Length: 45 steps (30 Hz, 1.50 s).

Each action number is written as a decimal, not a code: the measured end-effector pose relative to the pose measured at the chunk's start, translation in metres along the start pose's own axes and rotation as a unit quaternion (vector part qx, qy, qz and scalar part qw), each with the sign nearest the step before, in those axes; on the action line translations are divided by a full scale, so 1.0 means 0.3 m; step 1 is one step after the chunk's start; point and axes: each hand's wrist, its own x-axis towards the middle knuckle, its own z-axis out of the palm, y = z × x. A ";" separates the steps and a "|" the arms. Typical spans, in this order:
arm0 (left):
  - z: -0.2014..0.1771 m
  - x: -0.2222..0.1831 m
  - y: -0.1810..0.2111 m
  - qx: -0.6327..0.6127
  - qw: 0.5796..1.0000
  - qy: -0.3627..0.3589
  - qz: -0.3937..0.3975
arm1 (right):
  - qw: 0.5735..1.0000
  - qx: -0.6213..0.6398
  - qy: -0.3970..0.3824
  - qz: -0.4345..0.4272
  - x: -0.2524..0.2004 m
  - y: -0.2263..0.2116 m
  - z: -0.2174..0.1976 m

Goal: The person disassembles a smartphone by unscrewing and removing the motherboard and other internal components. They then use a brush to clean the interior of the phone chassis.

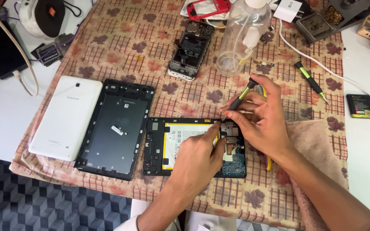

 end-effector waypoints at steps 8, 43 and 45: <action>-0.010 0.006 0.005 -0.016 1.000 -0.008 -0.024 | 1.000 -0.009 -0.002 -0.016 0.006 0.001 -0.004; -0.020 0.022 0.002 -0.040 0.996 -0.046 -0.072 | 0.997 -0.043 -0.056 -0.030 0.012 0.002 -0.002; -0.019 0.022 0.004 -0.041 0.995 -0.050 -0.078 | 0.994 -0.072 -0.032 -0.070 0.012 0.003 0.003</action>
